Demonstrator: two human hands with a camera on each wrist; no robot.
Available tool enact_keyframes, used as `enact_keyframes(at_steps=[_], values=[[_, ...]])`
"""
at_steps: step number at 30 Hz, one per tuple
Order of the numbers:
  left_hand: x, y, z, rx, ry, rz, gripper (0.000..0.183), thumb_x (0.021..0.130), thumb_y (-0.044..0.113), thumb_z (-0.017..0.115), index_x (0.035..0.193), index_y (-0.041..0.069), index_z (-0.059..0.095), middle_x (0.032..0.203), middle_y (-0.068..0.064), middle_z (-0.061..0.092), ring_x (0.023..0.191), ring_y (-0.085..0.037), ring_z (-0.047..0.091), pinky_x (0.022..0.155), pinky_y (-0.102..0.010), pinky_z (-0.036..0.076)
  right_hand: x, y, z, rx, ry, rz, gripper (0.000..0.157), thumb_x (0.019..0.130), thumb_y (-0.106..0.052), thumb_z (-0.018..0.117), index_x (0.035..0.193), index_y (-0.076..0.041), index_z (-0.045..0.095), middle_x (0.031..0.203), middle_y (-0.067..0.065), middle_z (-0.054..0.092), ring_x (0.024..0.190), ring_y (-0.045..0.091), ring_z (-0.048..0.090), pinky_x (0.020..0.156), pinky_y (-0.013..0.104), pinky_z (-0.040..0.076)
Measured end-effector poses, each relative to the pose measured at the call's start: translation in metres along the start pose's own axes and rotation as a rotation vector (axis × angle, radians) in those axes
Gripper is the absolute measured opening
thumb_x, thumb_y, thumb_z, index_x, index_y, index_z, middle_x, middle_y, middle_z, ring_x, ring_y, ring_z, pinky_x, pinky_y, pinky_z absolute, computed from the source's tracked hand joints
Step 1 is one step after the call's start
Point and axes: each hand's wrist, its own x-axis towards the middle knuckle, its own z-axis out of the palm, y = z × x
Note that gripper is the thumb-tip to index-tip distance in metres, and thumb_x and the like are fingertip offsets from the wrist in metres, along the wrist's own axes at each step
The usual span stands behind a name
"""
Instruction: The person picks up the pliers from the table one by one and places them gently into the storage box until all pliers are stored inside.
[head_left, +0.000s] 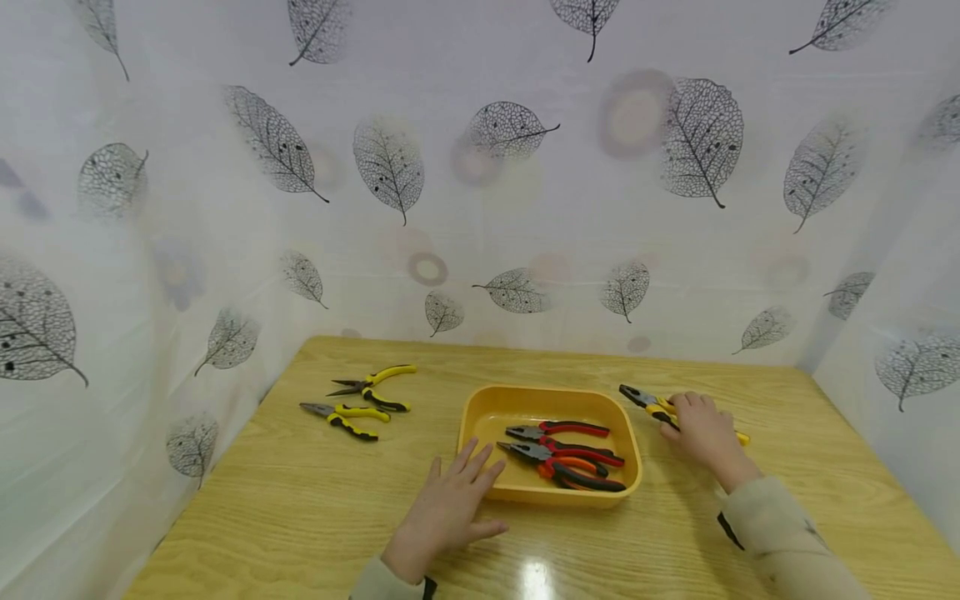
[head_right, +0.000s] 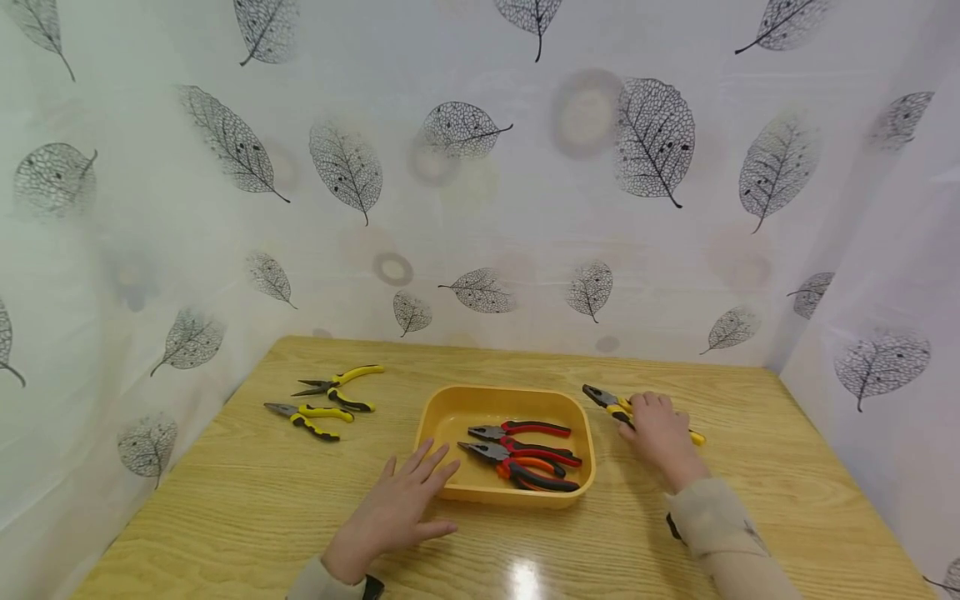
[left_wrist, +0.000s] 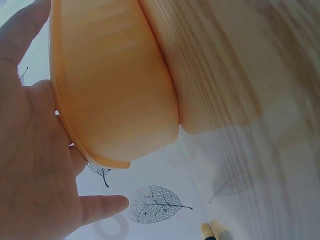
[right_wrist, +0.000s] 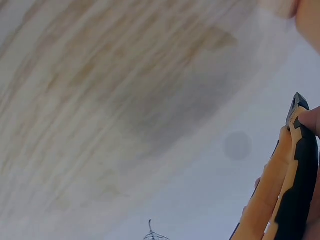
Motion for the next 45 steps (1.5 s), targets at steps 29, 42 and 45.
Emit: enact_keyframes(at_steps=[29, 42, 45], values=[[0.0, 0.0, -0.001, -0.025, -0.006, 0.001, 0.075, 0.079, 0.062, 0.046, 0.139, 0.018, 0.031, 0.145, -0.006, 0.02, 0.133, -0.024, 0.007, 0.091, -0.062, 0.025, 0.001, -0.057, -0.011, -0.013, 0.174, -0.234, 0.042, 0.075, -0.022, 0.067, 0.106, 0.002, 0.053, 0.098, 0.016, 0.054, 0.093, 0.034, 0.046, 0.066, 0.052, 0.037], [0.0, 0.0, 0.0, -0.014, 0.006, 0.009, 0.076, 0.079, 0.062, 0.045, 0.139, 0.018, 0.031, 0.145, -0.007, 0.02, 0.133, -0.026, 0.009, 0.091, -0.062, 0.025, 0.009, -0.085, -0.003, -0.081, 0.203, -0.387, 0.043, 0.072, -0.027, 0.073, 0.101, -0.001, 0.054, 0.097, 0.012, 0.052, 0.088, 0.029, 0.048, 0.062, 0.045, 0.04], [0.0, 0.0, 0.0, -0.013, 0.013, 0.011, 0.076, 0.079, 0.062, 0.046, 0.138, 0.018, 0.032, 0.144, -0.007, 0.021, 0.132, -0.026, 0.009, 0.091, -0.062, 0.025, 0.012, -0.09, -0.001, -0.08, 0.188, -0.404, 0.043, 0.073, -0.028, 0.072, 0.102, -0.001, 0.054, 0.097, 0.011, 0.052, 0.088, 0.029, 0.047, 0.062, 0.044, 0.039]])
